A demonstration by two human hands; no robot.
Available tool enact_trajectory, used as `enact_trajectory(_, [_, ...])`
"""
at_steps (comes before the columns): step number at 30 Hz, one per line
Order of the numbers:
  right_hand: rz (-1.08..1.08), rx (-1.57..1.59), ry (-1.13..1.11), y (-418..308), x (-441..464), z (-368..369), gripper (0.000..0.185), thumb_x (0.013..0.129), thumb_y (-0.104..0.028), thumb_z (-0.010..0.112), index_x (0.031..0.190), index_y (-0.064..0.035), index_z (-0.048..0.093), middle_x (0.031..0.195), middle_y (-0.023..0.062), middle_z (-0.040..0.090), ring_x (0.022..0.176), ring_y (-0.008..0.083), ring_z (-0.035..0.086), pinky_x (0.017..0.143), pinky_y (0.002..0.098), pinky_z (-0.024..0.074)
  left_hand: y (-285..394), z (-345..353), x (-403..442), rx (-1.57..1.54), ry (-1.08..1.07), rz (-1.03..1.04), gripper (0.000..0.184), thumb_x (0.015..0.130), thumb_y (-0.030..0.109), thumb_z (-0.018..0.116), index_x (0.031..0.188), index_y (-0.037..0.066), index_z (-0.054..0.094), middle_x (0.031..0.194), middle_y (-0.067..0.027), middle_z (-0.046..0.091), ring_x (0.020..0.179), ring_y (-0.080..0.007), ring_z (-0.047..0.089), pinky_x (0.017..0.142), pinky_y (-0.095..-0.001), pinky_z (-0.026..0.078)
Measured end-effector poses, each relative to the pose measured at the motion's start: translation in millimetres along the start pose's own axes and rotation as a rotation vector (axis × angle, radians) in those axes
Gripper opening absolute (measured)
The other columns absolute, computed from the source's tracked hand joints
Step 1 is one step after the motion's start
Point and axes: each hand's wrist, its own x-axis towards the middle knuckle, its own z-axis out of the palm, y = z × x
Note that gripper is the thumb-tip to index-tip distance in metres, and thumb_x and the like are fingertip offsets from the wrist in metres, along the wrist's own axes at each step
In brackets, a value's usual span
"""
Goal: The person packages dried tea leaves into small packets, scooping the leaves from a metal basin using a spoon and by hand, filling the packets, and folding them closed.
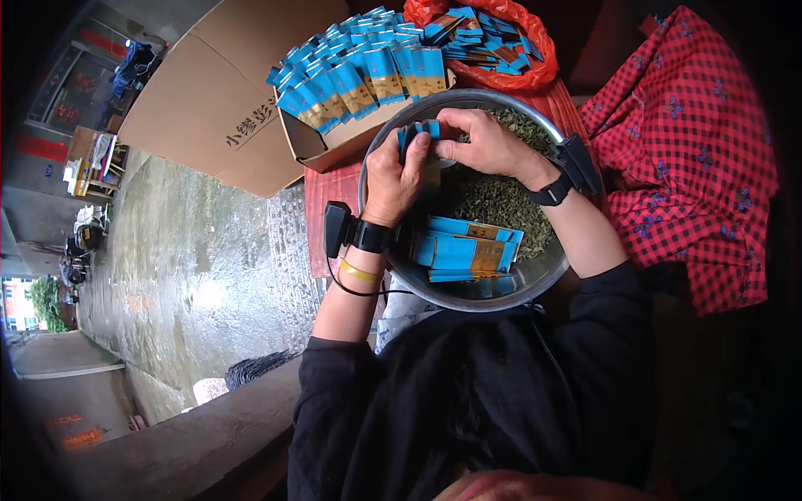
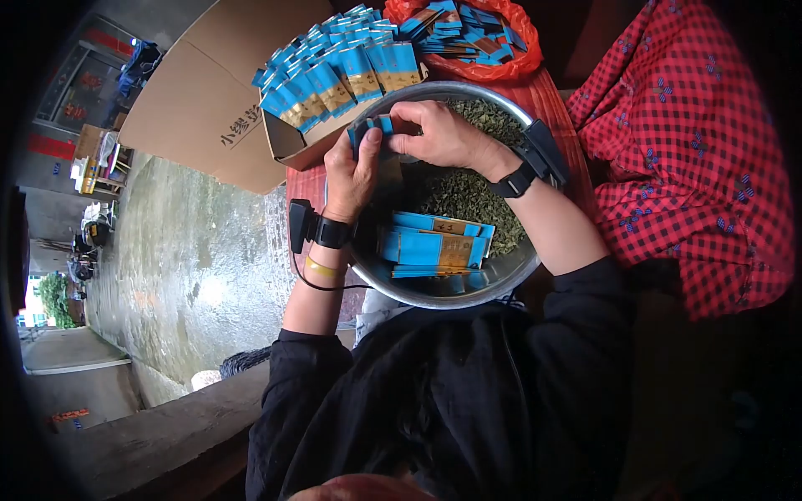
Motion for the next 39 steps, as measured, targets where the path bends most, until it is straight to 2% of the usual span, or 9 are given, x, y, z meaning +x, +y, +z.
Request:
enact_trajectory(6, [0.004, -0.033, -0.054, -1.3, -0.4, 2.7, 0.02, 0.089, -0.017, 0.068, 0.093, 0.0004, 0.059, 0.079, 0.0053, 0.061, 0.075, 0.0096, 0.055, 0.069, 0.0288, 0.048, 2.9, 0.3, 0.2, 0.081, 0.072, 0.116, 0.018, 0.094, 0.018, 0.061, 0.088, 0.001, 0.061, 0.07, -0.0182, 0.057, 0.061, -0.0359, 0.058, 0.058, -0.0383, 0.046])
enact_trajectory(9, [-0.107, 0.05, -0.002, 0.7, 0.7, 7.0, 0.022, 0.086, -0.017, 0.068, 0.091, 0.0026, 0.06, 0.081, 0.012, 0.064, 0.073, 0.0164, 0.058, 0.069, 0.0344, 0.049, 1.2, 1.8, 0.2, 0.059, 0.098, 0.102, 0.018, 0.095, 0.019, 0.061, 0.089, 0.001, 0.061, 0.069, -0.0185, 0.057, 0.06, -0.0364, 0.057, 0.057, -0.0383, 0.046])
enact_trajectory(13, [0.009, -0.012, 0.133, 0.0, 4.3, -2.5, 0.021, 0.092, -0.018, 0.066, 0.097, 0.0014, 0.063, 0.085, 0.0007, 0.063, 0.079, 0.0075, 0.055, 0.072, 0.0254, 0.0486, -1.2, 1.6, 1.7, 0.021, 0.077, -0.012, 0.023, 0.097, 0.022, 0.058, 0.087, 0.001, 0.058, 0.068, -0.0193, 0.055, 0.06, -0.0361, 0.056, 0.056, -0.0384, 0.045])
enact_trajectory(21, [0.104, 0.055, -0.092, -1.3, 1.9, 0.1, 0.03, 0.094, -0.029, 0.065, 0.099, 0.001, 0.063, 0.081, 0.0001, 0.06, 0.073, 0.0054, 0.051, 0.064, 0.0242, 0.0461, -0.8, 1.1, -1.1, 0.148, 0.126, 0.054, 0.026, 0.097, 0.023, 0.058, 0.079, 0.004, 0.055, 0.061, -0.0173, 0.054, 0.054, -0.0398, 0.054, 0.048, -0.0415, 0.042])
enact_trajectory(29, [0.065, 0.016, 0.106, 2.1, 2.9, -4.0, 0.027, 0.093, -0.025, 0.065, 0.087, 0.0008, 0.061, 0.071, 0.0003, 0.057, 0.066, 0.0056, 0.049, 0.058, 0.0248, 0.0428, -2.5, 6.9, -1.5, 0.231, 0.099, -0.007, 0.018, 0.096, 0.02, 0.059, 0.088, 0.005, 0.057, 0.067, -0.0174, 0.059, 0.059, -0.04, 0.058, 0.054, -0.043, 0.046])
enact_trajectory(35, [-0.036, -0.299, 0.35, -8.3, 0.3, 3.5, 0.022, 0.092, -0.018, 0.065, 0.084, 0.0012, 0.06, 0.07, 0.0076, 0.06, 0.063, 0.0119, 0.056, 0.057, 0.0278, 0.0446, 7.4, 3.9, 2.6, 0.132, 0.061, 0.156, 0.023, 0.094, 0.02, 0.061, 0.109, 0.002, 0.06, 0.094, -0.0166, 0.064, 0.082, -0.0323, 0.063, 0.072, -0.0388, 0.05])
enact_trajectory(37, [-0.164, -0.171, 0.365, -12.7, 2.1, 9.9, 0.02, 0.091, -0.019, 0.064, 0.085, 0.0004, 0.062, 0.072, 0.0138, 0.063, 0.065, 0.023, 0.064, 0.057, 0.0327, 0.0481, 13.7, 4.1, 1.7, 0.01, -0.064, -0.015, 0.027, 0.093, 0.019, 0.063, 0.114, 0.002, 0.06, 0.089, -0.0147, 0.064, 0.075, -0.0258, 0.062, 0.07, -0.0349, 0.05])
enact_trajectory(38, [-0.127, -0.042, 0.279, -9.8, 1.3, 10.1, 0.017, 0.095, -0.015, 0.06, 0.099, 0.0017, 0.063, 0.077, 0.0062, 0.064, 0.072, 0.0125, 0.061, 0.065, 0.0263, 0.0496, 15.6, 0.9, 2.9, -0.014, -0.108, -0.063, 0.031, 0.094, 0.02, 0.063, 0.118, 0.002, 0.059, 0.082, -0.0117, 0.062, 0.069, -0.0185, 0.059, 0.067, -0.0305, 0.049])
enact_trajectory(39, [-0.125, -0.039, 0.278, -8.0, 1.3, 9.0, 0.017, 0.095, -0.015, 0.06, 0.099, 0.0017, 0.063, 0.077, 0.0062, 0.064, 0.072, 0.0125, 0.061, 0.065, 0.0263, 0.0496, 9.8, 2.6, 2.0, -0.013, -0.109, -0.066, 0.031, 0.094, 0.02, 0.063, 0.118, 0.002, 0.059, 0.082, -0.0117, 0.062, 0.069, -0.0185, 0.059, 0.067, -0.0305, 0.049])
